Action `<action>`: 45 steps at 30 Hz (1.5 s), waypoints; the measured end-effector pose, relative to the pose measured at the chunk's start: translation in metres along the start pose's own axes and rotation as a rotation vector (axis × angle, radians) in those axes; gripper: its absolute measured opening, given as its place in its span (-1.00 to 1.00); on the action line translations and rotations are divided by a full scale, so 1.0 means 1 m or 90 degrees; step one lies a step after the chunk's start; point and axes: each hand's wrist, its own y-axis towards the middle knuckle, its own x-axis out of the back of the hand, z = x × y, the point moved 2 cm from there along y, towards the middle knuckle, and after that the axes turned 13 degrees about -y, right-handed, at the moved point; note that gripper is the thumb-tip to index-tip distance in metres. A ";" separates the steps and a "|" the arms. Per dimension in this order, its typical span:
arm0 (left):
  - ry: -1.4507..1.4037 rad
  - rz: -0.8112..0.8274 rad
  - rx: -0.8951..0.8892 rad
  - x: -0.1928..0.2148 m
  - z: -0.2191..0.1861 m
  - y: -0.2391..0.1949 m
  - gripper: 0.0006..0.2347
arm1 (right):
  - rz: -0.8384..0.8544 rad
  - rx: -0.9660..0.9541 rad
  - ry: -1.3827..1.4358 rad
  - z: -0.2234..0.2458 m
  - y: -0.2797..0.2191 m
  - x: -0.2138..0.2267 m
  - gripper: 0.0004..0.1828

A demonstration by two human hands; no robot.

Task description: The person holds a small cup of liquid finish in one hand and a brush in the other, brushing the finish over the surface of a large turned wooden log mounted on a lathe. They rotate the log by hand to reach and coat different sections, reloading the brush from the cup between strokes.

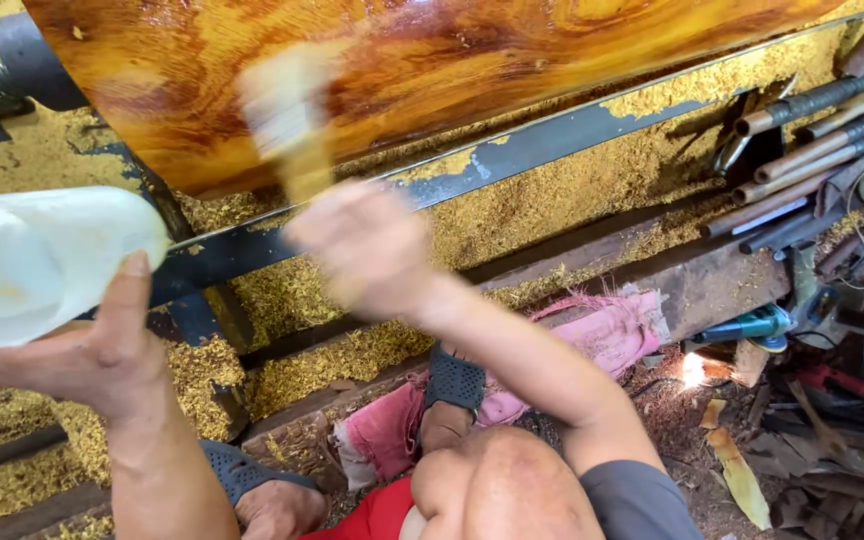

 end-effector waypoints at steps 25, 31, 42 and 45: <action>-0.045 -0.165 -0.002 0.012 0.020 0.038 -0.25 | 0.248 0.049 -0.071 0.062 0.095 -0.042 -0.76; -0.121 -0.233 0.058 0.014 0.018 0.074 -0.22 | 0.161 -0.178 -0.042 -0.023 0.075 0.021 -0.77; -0.301 -0.076 0.140 -0.046 -0.039 0.100 -0.23 | -0.296 -0.586 -0.236 -0.013 0.052 0.250 -0.87; -0.402 0.040 0.155 -0.082 -0.047 0.087 -0.27 | -0.255 -0.520 -0.161 0.026 0.051 0.257 -0.91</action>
